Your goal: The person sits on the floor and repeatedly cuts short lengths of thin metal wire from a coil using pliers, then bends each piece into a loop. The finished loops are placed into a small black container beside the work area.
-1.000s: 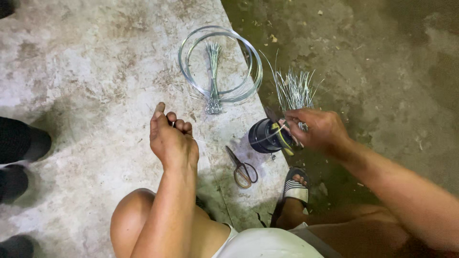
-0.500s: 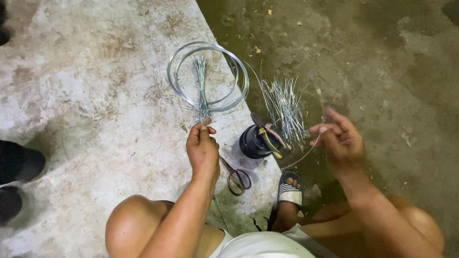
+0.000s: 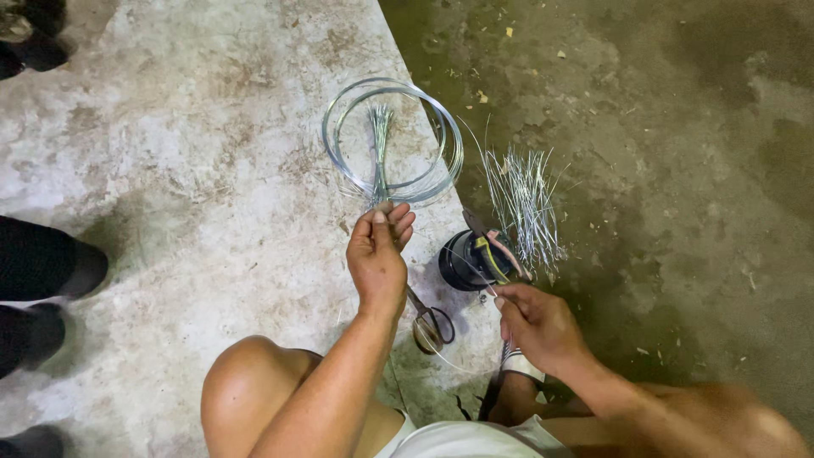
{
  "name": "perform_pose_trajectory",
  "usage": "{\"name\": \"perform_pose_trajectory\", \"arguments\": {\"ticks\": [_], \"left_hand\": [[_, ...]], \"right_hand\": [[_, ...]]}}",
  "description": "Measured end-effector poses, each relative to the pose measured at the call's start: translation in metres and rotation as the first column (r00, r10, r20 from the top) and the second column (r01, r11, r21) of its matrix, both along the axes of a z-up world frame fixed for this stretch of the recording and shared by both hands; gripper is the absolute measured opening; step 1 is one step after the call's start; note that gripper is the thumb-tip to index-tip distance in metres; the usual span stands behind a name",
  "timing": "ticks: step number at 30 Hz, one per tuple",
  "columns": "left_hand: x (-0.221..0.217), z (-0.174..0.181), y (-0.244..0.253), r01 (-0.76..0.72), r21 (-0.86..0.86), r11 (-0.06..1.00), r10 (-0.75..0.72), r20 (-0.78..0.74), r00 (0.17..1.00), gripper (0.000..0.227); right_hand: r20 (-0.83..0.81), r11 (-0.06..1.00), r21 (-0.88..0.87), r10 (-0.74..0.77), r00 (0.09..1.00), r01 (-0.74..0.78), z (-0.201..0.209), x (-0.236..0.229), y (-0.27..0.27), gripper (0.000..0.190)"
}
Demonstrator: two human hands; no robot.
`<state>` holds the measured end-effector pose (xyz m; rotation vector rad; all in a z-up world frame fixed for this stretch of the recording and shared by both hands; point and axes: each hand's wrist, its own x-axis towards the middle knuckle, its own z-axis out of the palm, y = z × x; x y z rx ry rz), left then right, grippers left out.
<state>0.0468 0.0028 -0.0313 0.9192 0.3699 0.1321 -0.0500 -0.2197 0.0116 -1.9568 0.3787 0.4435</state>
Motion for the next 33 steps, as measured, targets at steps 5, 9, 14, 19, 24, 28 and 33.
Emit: {"name": "perform_pose_trajectory", "arguments": {"ticks": [5,9,14,19,24,28,33], "left_hand": [[-0.004,-0.001,-0.004,0.017,0.190,0.982,-0.018,0.005,1.000,0.029],[-0.008,0.010,-0.007,0.093,0.274,0.957,-0.087,-0.033,0.996,0.028],[-0.015,0.021,-0.011,0.069,0.491,0.868,-0.140,0.109,0.984,0.026],[-0.017,0.024,-0.012,0.222,0.383,0.897,-0.244,0.009,0.970,0.027],[-0.023,0.026,-0.013,0.285,0.340,0.896,-0.323,0.062,0.944,0.024],[-0.034,0.031,-0.017,0.365,0.363,0.857,-0.373,-0.051,0.926,0.022],[-0.043,0.037,-0.022,0.372,0.477,0.796,-0.399,-0.049,0.916,0.021]], "right_hand": [[-0.278,0.988,0.110,0.133,0.951,-0.106,-0.019,-0.008,0.005,0.027],[-0.386,0.932,0.261,0.340,0.858,-0.252,-0.023,-0.012,0.007,0.025],[-0.475,0.882,0.281,0.469,0.745,-0.377,-0.025,-0.013,0.010,0.021],[-0.276,0.813,0.118,0.579,0.768,-0.570,-0.016,-0.011,0.015,0.020],[0.158,0.894,-0.253,0.414,0.896,-0.369,0.013,0.012,0.024,0.037],[0.471,0.972,-0.119,0.235,0.850,-0.203,0.045,0.028,0.027,0.057],[0.572,0.974,-0.106,0.225,0.789,-0.202,0.062,0.034,0.034,0.060]]}}
